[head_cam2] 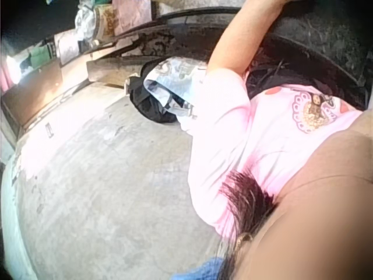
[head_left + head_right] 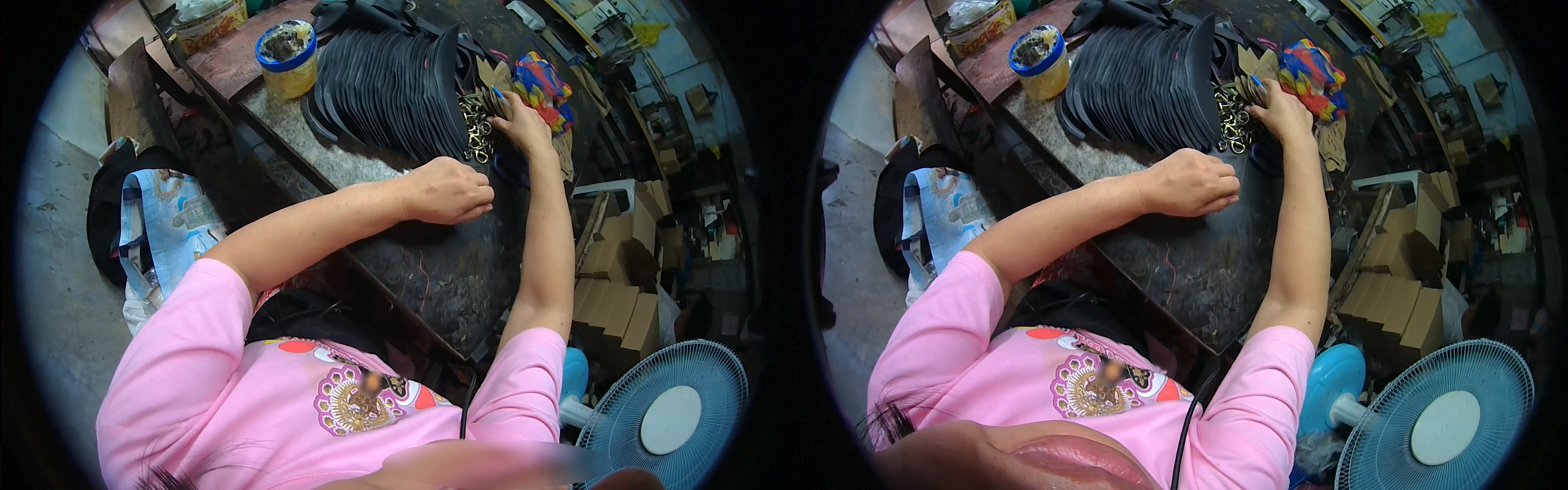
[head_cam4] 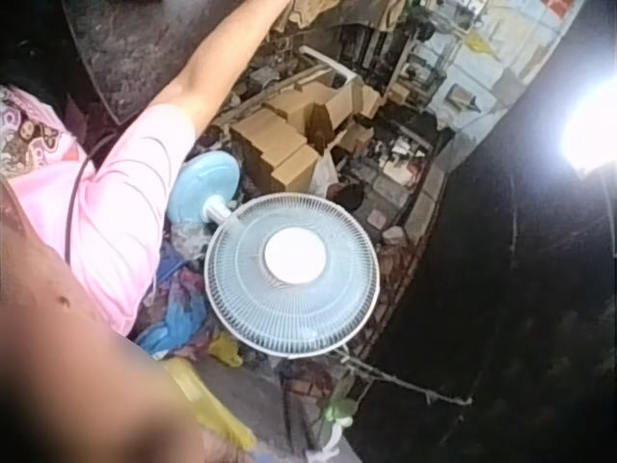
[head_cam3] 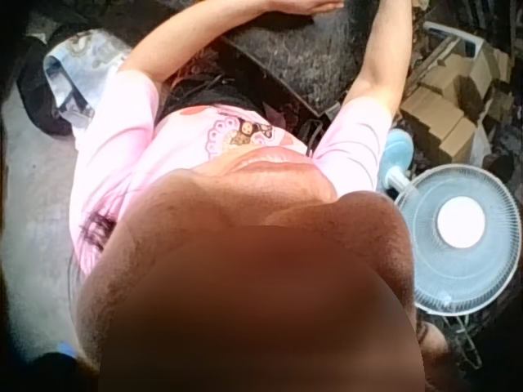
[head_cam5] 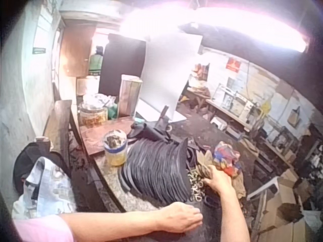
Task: The person removes cardboard pieces from a colorful mesh bag, inspects them, and writes on them with a blue pen. The person then places the marked pieces back into the bag and repeats the process with additional pieces.
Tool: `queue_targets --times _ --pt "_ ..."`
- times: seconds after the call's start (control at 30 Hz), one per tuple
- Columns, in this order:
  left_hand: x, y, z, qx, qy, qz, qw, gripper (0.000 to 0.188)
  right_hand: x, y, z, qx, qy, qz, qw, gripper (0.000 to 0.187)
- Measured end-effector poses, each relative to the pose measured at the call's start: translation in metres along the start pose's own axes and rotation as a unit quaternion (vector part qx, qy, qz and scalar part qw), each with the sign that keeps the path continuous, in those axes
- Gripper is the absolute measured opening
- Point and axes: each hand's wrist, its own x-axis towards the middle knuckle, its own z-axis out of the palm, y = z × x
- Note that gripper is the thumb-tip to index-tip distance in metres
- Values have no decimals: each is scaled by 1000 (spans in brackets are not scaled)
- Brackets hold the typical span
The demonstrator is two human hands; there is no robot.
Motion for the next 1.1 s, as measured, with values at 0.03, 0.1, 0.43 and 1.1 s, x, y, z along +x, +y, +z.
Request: queue_targets --times 0.03,0.1,0.43,1.1 --pt "0 1 -1 0 0 1 1000 22 0 -4 0 -16 -1 -6 1000 65" --pt "0 1 -1 -1 -7 0 1000 22 4 -10 0 -43 -5 -6 999 60" --pt "1 -1 2 -2 6 7 1000 22 19 -16 10 -70 23 5 997 37" --pt "5 -18 -22 -743 135 -332 566 66 -177 -94 -60 -120 180 -202 955 40"
